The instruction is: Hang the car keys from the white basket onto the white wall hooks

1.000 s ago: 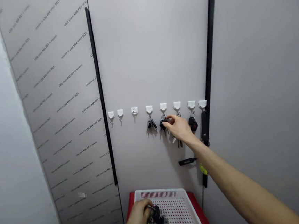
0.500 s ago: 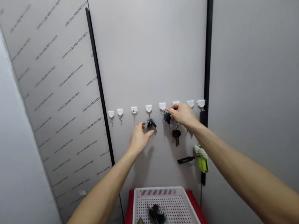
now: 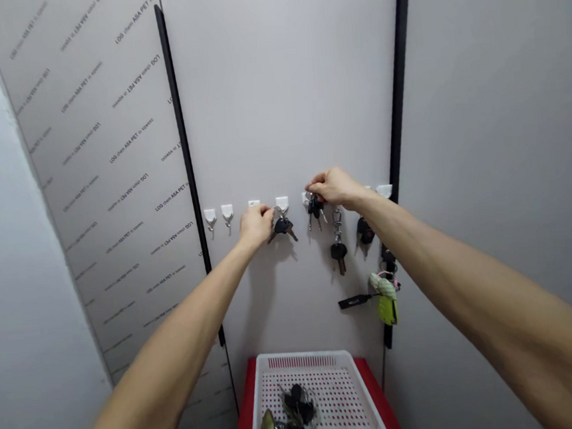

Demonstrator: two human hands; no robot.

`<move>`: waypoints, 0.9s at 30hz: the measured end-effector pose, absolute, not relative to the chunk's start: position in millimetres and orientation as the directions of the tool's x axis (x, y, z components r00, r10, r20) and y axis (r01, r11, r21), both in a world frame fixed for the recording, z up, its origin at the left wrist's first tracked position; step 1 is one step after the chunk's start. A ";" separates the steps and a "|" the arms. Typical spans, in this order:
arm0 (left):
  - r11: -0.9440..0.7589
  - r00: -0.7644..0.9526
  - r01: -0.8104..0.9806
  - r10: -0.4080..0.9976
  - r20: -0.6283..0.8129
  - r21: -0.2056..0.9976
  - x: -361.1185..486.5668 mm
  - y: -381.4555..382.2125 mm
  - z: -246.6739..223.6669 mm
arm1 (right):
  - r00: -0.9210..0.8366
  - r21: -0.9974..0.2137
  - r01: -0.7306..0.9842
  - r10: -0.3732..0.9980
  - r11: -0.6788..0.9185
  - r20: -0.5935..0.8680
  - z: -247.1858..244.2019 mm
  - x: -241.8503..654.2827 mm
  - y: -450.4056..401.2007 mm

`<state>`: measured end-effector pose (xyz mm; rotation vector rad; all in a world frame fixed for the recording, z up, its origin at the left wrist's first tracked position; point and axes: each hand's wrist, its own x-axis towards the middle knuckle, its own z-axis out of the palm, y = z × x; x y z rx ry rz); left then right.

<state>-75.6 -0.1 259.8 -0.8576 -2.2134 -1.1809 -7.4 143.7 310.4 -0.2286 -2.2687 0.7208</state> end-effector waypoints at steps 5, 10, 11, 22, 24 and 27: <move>0.577 -0.586 0.769 0.466 0.663 0.275 -67.6 5.1 289.5 | -0.736 -0.420 -0.018 0.272 0.907 0.619 315.9 -1.9 140.5; 0.543 -0.462 0.828 0.517 0.721 0.141 -61.5 16.9 304.5 | -0.841 -0.150 -0.055 0.035 0.987 0.539 309.8 11.7 136.2; 0.492 -0.415 0.862 0.540 0.732 0.125 -60.1 17.3 303.3 | -0.836 -0.095 -0.070 -0.007 0.993 0.548 306.0 14.8 135.3; 0.370 -0.482 0.868 0.790 0.379 0.331 -35.2 -3.0 122.5 | -0.913 -0.381 -0.270 -0.110 0.884 0.392 142.3 44.0 134.4; 0.413 -0.511 0.844 0.813 0.280 0.343 -26.2 -4.9 78.4 | -0.932 -0.462 -0.249 -0.081 0.851 0.352 94.8 45.7 131.6; 0.468 -0.549 0.811 0.815 0.184 0.350 -14.2 -8.6 30.4 | -0.941 -0.541 -0.237 -0.053 0.807 0.333 40.3 48.8 126.9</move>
